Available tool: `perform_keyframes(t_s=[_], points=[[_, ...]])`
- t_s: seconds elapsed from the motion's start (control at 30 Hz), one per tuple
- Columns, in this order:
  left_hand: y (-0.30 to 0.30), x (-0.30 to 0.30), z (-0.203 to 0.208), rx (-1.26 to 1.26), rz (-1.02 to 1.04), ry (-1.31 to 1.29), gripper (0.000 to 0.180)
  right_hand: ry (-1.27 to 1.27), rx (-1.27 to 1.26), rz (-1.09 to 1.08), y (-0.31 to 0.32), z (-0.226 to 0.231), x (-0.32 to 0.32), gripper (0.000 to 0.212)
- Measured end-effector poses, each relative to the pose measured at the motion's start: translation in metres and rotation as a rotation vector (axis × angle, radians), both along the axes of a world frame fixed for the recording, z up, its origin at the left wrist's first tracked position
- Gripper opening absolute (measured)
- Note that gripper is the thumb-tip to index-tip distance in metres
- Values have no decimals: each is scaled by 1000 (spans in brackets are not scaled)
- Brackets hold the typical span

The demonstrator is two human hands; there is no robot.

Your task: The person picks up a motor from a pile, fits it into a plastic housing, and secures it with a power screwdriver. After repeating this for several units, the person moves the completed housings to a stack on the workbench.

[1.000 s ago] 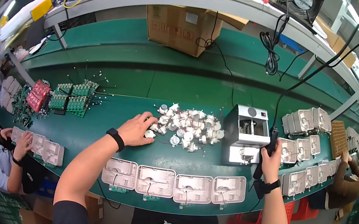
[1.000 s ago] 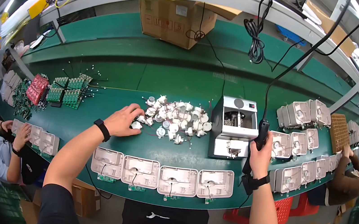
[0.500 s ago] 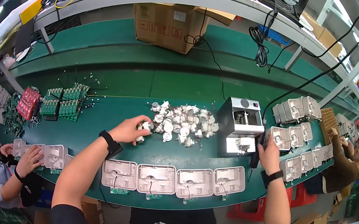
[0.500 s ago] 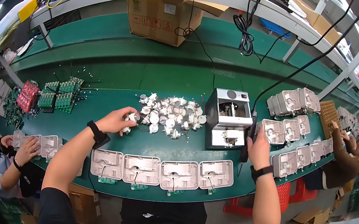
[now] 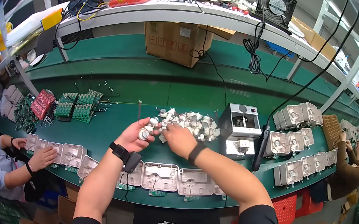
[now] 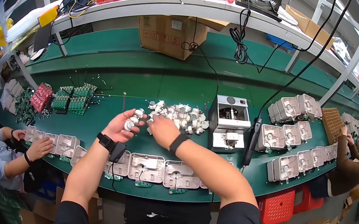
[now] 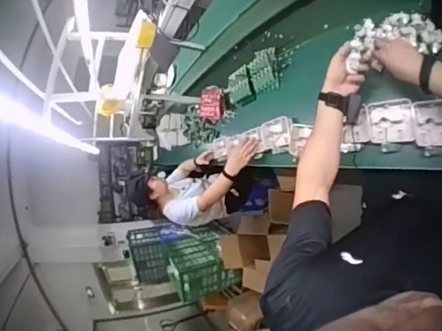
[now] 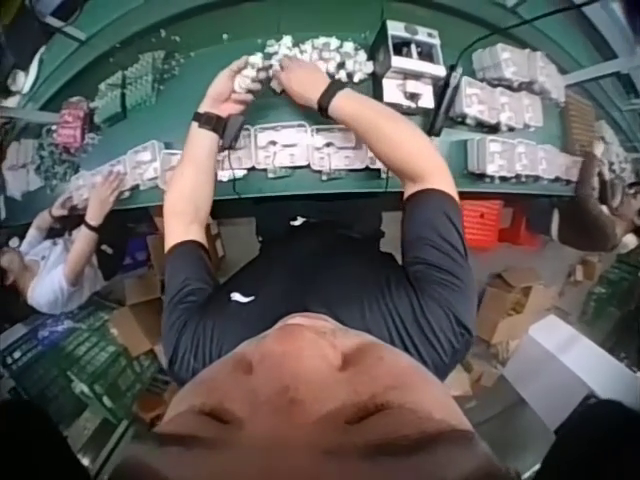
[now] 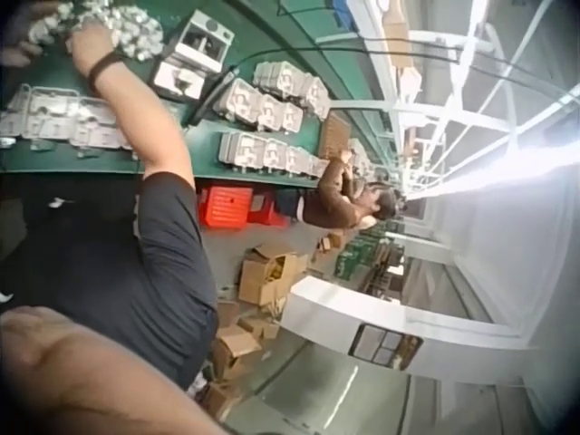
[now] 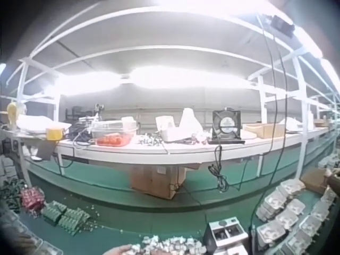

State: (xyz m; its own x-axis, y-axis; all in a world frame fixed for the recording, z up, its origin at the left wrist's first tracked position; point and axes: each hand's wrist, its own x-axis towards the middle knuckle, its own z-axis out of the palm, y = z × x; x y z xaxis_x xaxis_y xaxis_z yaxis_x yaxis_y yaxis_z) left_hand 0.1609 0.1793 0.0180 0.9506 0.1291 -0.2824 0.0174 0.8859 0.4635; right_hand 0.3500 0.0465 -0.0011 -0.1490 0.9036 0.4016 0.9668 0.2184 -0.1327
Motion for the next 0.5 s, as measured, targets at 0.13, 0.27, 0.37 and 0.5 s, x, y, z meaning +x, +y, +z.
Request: perform_keyframes(t_s=[0.13,0.27,0.37,0.5], points=[[-9,-3,15,187,47,152,36,-55,-40,-60,14,-29,3,14],[-11,-10,38,381,155,266,32,-73,-137,-136,7,-13,15,15],[3,-12,41,587,98,352,34,1,-112,-171,-3,15,35,17],[10,-6,58,784,29,409,34,359,-59,-210,-28,62,61,21]])
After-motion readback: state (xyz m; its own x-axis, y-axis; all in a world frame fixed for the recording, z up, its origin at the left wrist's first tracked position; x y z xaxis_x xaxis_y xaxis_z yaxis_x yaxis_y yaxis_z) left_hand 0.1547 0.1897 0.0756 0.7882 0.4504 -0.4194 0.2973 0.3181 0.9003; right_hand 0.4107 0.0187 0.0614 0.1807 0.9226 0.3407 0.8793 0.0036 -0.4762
